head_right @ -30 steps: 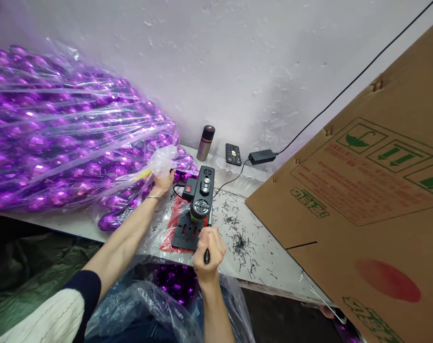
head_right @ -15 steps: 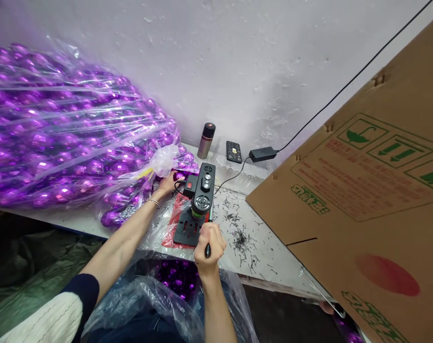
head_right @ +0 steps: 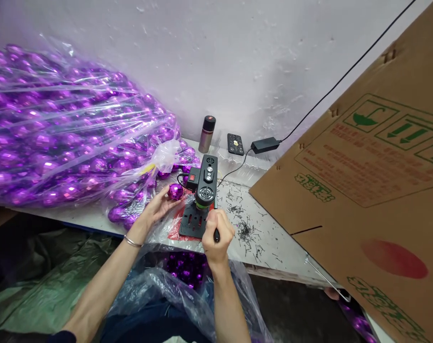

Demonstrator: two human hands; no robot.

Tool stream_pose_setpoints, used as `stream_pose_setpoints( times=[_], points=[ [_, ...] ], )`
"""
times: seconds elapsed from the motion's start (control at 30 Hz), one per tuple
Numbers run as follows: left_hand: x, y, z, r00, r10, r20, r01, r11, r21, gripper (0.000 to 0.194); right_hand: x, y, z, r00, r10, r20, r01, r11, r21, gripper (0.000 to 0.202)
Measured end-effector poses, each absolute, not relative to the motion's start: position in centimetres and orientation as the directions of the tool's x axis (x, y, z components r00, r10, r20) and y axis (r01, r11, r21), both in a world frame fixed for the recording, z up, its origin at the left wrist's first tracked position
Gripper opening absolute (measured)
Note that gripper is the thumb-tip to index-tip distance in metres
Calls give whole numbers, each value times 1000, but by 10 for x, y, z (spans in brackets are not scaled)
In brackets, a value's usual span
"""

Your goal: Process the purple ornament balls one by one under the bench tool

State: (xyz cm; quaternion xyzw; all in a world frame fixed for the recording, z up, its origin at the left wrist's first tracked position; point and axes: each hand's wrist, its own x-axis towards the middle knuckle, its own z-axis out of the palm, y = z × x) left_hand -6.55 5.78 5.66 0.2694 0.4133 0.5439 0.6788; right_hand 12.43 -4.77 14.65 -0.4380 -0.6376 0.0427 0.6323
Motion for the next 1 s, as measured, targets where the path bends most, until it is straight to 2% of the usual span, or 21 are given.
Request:
stream_pose_setpoints(
  times=[0.13,0.27,0.4,0.5,0.57,0.67,0.8,1.0],
  points=[
    [-43,27,44,-1,957,-289,-436,259,862,51,124,-47,152,190,630,753,504,596,-625,38],
    [-31,0,31,10,974,-228,-390,213,896,67,123,-49,153,178,635,752,520,588,-620,38],
    [-33,-17,23,36,976,-214,-452,207,868,65,124,-49,157,162,637,754,520,594,-614,37],
    [-28,-19,20,-19,977,-213,-413,186,892,61,124,-48,163,156,652,742,531,578,-620,38],
    [-22,-16,19,-75,988,-135,-304,107,947,62,125,-48,166,151,661,735,536,570,-622,38],
    [-12,-12,17,-130,990,54,-25,-57,998,60,125,-48,169,141,664,734,542,569,-619,37],
    [-9,-10,13,-124,970,207,315,-160,936,52,125,-49,169,133,653,746,545,581,-605,35],
    [-9,-9,10,-18,952,305,437,-267,859,52,125,-51,166,117,629,769,554,601,-576,31]
  ],
)
